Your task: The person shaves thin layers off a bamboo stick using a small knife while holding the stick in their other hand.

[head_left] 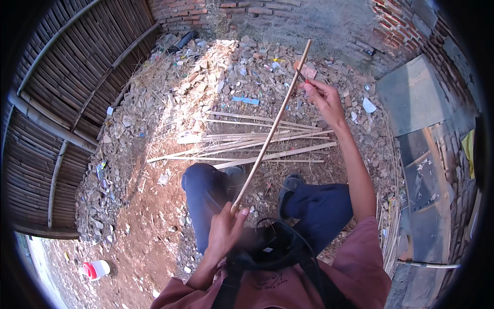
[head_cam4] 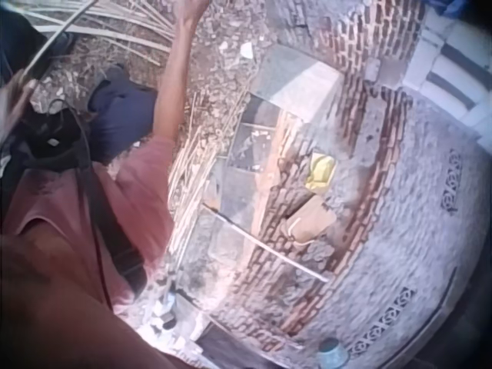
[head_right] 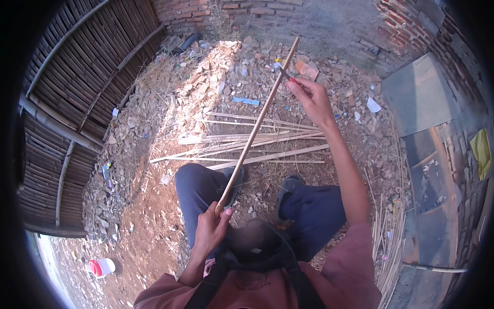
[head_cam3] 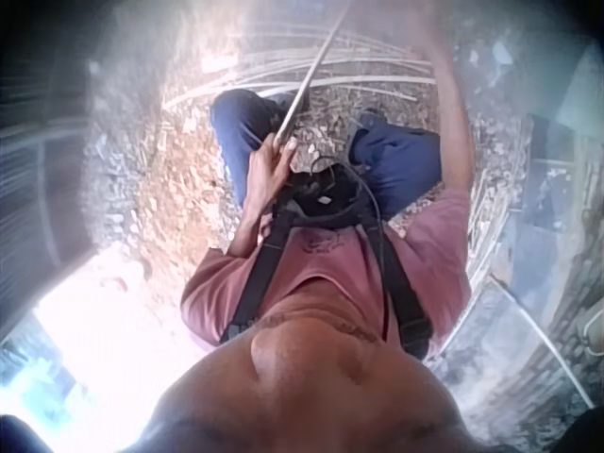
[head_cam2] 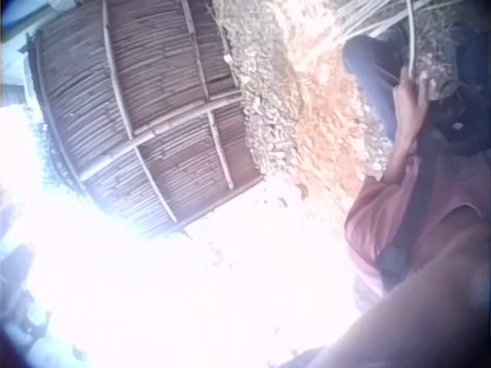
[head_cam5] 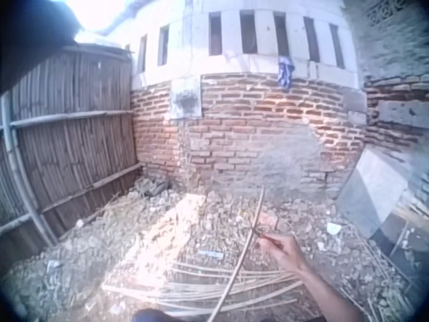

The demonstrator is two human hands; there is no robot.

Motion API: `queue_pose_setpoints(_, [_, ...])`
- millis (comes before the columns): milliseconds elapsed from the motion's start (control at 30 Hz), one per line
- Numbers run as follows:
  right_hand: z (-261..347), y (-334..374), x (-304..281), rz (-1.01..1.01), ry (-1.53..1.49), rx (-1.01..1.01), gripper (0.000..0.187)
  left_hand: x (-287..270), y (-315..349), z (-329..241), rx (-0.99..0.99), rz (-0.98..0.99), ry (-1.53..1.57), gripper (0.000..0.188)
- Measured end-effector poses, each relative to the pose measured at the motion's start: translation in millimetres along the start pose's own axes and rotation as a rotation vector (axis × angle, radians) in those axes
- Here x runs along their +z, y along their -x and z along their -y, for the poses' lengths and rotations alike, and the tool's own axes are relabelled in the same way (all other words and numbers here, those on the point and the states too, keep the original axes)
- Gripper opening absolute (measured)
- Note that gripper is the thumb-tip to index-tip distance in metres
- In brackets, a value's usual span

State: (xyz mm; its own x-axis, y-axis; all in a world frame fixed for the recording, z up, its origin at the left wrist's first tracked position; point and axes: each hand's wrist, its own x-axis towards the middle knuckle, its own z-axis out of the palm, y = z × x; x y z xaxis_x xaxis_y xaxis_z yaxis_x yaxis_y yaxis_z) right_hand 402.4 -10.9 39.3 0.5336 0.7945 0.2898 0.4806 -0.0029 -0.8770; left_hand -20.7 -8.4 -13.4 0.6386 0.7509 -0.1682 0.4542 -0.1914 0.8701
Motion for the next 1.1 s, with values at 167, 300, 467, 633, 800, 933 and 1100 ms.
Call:
queue_pose_setpoints(167, [-25.3, -52.8, -61.1, -0.195, 0.305, -0.058, 0.041, -1.2, -1.7, 12.4, 0.019, 0.038, -0.051, 0.042])
queue_pose_setpoints(300, [2.1, -45.3, -49.2, -0.278, 0.691, -0.195, 0.04, -1.4, -9.2, 37.6, 0.088, 0.047, 0.247, 0.052])
queue_pose_setpoints(467, [53.0, 44.3, 28.1, 0.019, 0.112, -0.074, 0.033, -11.5, -16.4, 9.4, -0.037, 0.114, 0.437, 0.047])
queue_pose_setpoints(633, [81.0, 130.4, 86.4, 0.222, 0.122, -0.205, 0.026, -21.7, -25.0, -12.3, -0.07, 0.122, 0.452, 0.046])
queue_pose_setpoints(800, [78.1, 166.6, 121.5, 0.182, 0.126, -0.337, 0.027, -15.7, -26.1, -15.2, -0.007, 0.158, 0.49, 0.035])
queue_pose_setpoints(933, [76.6, 170.9, 130.4, 0.148, 0.149, -0.394, 0.026, -8.3, -30.5, -18.1, 0.16, 0.078, 0.379, 0.031])
queue_pose_setpoints(1100, [77.7, 171.8, 131.6, 0.119, 0.166, -0.422, 0.026, -2.4, -28.9, -23.8, 0.213, -0.035, 0.272, 0.03])
